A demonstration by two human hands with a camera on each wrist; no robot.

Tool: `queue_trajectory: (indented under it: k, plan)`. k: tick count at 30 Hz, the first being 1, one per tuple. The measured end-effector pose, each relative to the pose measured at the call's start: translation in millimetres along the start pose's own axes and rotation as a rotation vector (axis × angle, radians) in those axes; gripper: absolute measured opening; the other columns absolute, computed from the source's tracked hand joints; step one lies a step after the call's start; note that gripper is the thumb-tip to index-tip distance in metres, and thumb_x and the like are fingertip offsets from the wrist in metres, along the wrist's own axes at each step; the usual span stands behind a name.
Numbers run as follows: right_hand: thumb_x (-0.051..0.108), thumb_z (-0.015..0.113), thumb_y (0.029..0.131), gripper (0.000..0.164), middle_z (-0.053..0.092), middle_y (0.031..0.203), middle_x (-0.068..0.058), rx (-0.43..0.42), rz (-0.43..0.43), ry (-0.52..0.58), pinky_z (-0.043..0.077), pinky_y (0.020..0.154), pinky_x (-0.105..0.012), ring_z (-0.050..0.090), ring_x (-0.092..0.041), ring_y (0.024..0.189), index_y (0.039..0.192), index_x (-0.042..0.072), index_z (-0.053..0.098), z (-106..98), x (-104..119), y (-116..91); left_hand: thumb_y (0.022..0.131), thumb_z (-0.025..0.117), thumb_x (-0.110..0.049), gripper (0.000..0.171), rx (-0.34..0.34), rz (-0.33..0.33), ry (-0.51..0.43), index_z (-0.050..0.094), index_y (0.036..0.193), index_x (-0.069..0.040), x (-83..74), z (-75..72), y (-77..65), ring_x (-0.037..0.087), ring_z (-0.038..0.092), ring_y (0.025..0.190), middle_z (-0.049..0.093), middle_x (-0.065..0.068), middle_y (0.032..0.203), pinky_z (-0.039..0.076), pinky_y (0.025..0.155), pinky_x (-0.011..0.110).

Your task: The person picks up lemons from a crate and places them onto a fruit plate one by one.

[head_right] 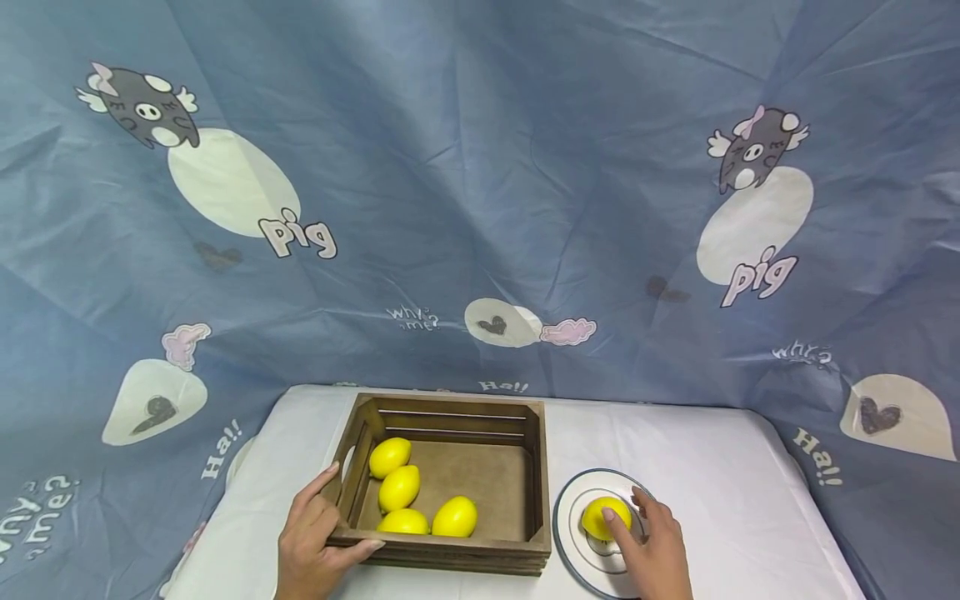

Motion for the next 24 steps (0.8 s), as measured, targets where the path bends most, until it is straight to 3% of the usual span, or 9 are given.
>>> queue_trajectory:
  k: [5, 10, 15, 17, 24]
  plan:
    - [0.058, 0.063, 0.101, 0.082, 0.053, 0.14, -0.027, -0.046, -0.027, 0.014, 0.06, 0.094, -0.057, 0.052, -0.046, 0.129, 0.151, -0.004, 0.044, -11.4, 11.3, -3.5, 0.085, 0.073, -0.071, 0.069, 0.002, 0.01, -0.011, 0.041, 0.065, -0.014, 0.5, 0.5, 0.6, 0.047, 0.066, 0.109, 0.045, 0.003, 0.066, 0.045, 0.115, 0.024]
    - [0.048, 0.068, 0.101, 0.068, 0.06, 0.134, -0.019, -0.172, -0.112, 0.031, 0.062, 0.09, -0.053, 0.058, -0.039, 0.123, 0.147, 0.001, 0.052, -18.3, 35.8, -9.1, 0.085, 0.073, -0.071, 0.069, 0.013, 0.018, -0.01, 0.039, 0.065, -0.015, 1.4, 1.4, 0.5, 0.047, 0.066, 0.107, 0.041, 0.0, 0.065, 0.045, 0.116, 0.024]
    - [0.035, 0.073, 0.101, 0.052, 0.065, 0.129, -0.007, -0.278, -0.276, 0.075, 0.058, 0.086, -0.019, 0.062, -0.025, 0.117, 0.143, 0.007, 0.058, -26.3, 67.4, -11.6, 0.086, 0.072, -0.071, 0.069, 0.001, 0.027, -0.006, 0.039, 0.064, -0.015, 2.2, 2.4, 1.0, 0.048, 0.066, 0.101, 0.037, -0.002, 0.063, 0.046, 0.116, 0.025]
    - [0.029, 0.074, 0.101, 0.049, 0.066, 0.129, -0.002, -0.27, -0.344, 0.112, 0.052, 0.086, -0.01, 0.061, -0.017, 0.117, 0.142, 0.009, 0.059, -29.2, 78.5, -11.9, 0.086, 0.072, -0.07, 0.069, -0.006, 0.028, -0.008, 0.038, 0.064, -0.015, 1.6, 3.0, 1.0, 0.047, 0.066, 0.099, 0.036, -0.003, 0.064, 0.046, 0.115, 0.026]
    - [0.012, 0.08, 0.094, 0.053, 0.066, 0.128, 0.003, -0.162, -0.59, 0.224, 0.053, 0.089, -0.013, 0.059, -0.007, 0.118, 0.143, 0.018, 0.06, -30.1, 116.4, -12.2, 0.087, 0.074, -0.068, 0.068, -0.03, 0.043, -0.028, 0.038, 0.064, -0.015, -0.8, 2.0, 6.3, 0.047, 0.065, 0.091, 0.035, -0.002, 0.064, 0.047, 0.115, 0.027]
Point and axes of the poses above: each hand's wrist, its own y-axis towards the middle knuckle, its own z-axis out of the palm, x = y × z, the point moved 2 cm from there along y, towards the middle knuckle
